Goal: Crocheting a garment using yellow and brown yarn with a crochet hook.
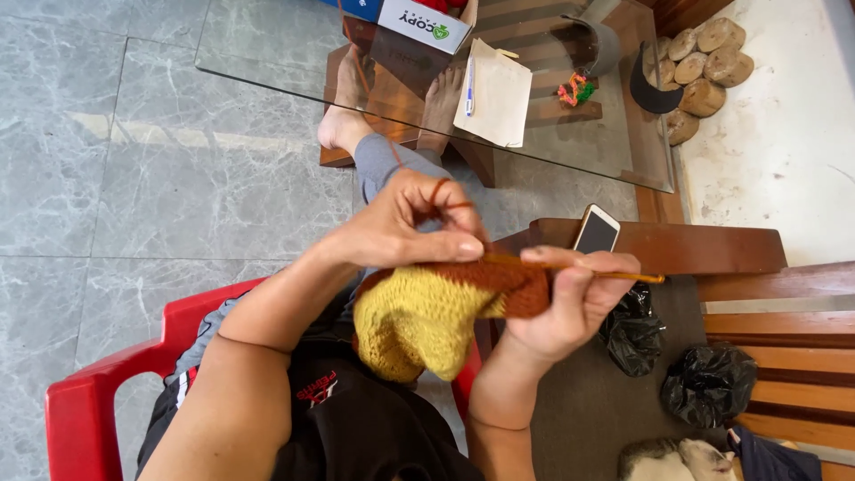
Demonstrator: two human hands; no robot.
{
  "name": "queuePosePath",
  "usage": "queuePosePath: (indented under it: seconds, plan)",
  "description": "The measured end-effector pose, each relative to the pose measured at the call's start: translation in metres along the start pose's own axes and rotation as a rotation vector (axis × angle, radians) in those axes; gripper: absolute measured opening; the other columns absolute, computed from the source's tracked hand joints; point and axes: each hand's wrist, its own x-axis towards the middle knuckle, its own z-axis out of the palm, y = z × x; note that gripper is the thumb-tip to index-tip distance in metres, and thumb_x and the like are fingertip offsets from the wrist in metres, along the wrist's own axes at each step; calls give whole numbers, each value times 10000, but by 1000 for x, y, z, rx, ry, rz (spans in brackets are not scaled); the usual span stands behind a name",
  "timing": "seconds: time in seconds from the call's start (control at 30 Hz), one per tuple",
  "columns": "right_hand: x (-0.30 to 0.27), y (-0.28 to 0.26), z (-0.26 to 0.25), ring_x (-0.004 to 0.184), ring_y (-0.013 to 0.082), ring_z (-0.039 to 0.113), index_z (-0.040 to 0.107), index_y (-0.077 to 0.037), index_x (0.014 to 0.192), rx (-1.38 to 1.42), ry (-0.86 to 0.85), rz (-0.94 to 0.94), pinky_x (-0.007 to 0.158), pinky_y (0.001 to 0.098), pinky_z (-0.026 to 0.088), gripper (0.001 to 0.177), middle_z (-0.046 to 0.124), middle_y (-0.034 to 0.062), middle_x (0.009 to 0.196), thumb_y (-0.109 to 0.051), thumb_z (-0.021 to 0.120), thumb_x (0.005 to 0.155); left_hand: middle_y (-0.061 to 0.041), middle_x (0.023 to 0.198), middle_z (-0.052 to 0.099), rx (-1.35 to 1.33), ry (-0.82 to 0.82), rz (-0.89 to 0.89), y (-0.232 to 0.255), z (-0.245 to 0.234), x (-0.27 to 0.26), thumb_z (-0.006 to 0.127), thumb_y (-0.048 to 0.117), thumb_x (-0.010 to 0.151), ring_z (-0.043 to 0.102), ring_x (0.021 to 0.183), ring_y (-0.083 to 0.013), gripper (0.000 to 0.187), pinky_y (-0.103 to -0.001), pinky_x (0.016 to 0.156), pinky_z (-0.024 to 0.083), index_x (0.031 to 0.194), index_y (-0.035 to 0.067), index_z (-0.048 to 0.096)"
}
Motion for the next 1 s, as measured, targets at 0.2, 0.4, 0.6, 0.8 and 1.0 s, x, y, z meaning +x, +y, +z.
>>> queuePosePath:
  seconds: [0.2, 0.4, 0.6, 0.8, 1.0]
  plan:
    - [-4, -10, -2, 530, 166, 648, 435, -86, 1030, 45, -30, 95, 569, 176, 510, 131, 683, 266, 747, -124, 555, 1067, -171, 968, 773, 337, -93, 98, 5, -20, 3, 821, 171, 877, 721, 838, -264, 265, -371, 771, 539, 682, 83, 664]
    - [-4, -19, -8, 565, 110, 673, 455, -107, 1053, 12, -21, 74, 563, 119, 500, 126, 705, 194, 777, -167, 561, 1083, -110, 869, 780, 600, 36, 369, -3, -33, 13, 807, 174, 909, 694, 717, -308, 462, -357, 664, 505, 548, 77, 536]
    - [-5, -6, -20, 606, 167, 704, 438, -104, 1045, -88, -6, 37, 610, 159, 545, 133, 694, 228, 776, -197, 522, 1089, -168, 1537, 522, -399, -246, 72, -10, -33, 5, 529, 540, 1068, 594, 1316, -255, 476, -386, 1053, 492, 1293, 155, 693]
    - [-20, -10, 22, 772, 295, 696, 464, -127, 1130, -137, 169, 46, 810, 487, 625, 223, 694, 171, 902, -196, 658, 1041, -352, 1670, 254, -193, -239, -104, 19, 18, -4, 890, 273, 735, 616, 1262, -298, 1397, -448, 1152, 538, 1591, 219, -213]
    - [-20, 0, 49, 694, 398, 702, 434, -17, 1072, -575, 128, -393, 682, 412, 628, 222, 630, 355, 829, -130, 617, 1019, -117, 896, 745, -169, 117, -73, -1, 32, -8, 758, 21, 898, 668, 720, -88, 1217, -212, 657, 565, 1645, 205, -185]
